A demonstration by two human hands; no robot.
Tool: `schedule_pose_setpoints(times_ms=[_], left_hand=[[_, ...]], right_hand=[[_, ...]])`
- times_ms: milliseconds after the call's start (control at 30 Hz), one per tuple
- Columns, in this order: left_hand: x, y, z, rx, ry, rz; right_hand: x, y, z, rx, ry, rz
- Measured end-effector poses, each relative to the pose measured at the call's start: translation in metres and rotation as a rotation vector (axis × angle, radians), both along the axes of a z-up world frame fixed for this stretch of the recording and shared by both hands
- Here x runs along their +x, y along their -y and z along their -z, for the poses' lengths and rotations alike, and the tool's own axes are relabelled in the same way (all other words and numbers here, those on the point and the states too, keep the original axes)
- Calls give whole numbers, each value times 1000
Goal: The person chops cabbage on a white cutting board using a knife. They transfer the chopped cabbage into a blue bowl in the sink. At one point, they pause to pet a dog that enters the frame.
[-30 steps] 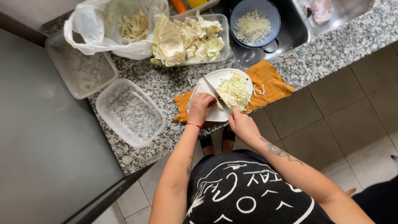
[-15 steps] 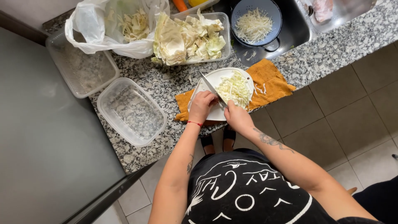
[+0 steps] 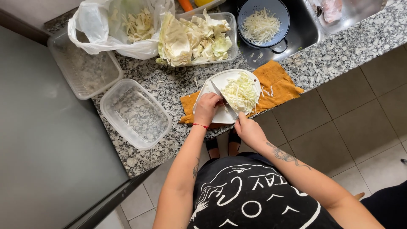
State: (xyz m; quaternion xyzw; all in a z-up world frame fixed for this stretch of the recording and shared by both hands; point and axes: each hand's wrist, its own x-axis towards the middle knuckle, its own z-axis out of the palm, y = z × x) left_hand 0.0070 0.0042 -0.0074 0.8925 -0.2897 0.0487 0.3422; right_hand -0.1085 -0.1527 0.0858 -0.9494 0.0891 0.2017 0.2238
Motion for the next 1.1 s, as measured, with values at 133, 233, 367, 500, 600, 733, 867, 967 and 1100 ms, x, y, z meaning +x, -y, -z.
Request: schedule_pose_setpoints(times_ms=[133,233,367,500,600,733,867,967,1100], left_hand=[[-1,1,-5,-1,17,-10],[-2,-1,-12,0,23,-25],[-6,-5,-13,-12,48,-1],[-6,-4,-10,-25,38,-68],[-6,2,7,-34,66,-87],[0,3,4,-3,-18,-75],[0,3,0,15,-6,-70],[4,1,0,13,-36,-92],[5,-2,1,-10,-57,-99]], right_hand=[[10,-10,21,-63,27,-11],[22,-13,18,-92,55,-19],[18,-5,-6,-142,124,-23],[-2,3,-20,-132,121,-6],[-14,3,-20,-178,76,-39],[-5,3,-14,-194,43,-72],[12,-4,2,-178,54,-82],[24,-5,5,-180,85,-91],[12,-3,-19,-95,48,-70]])
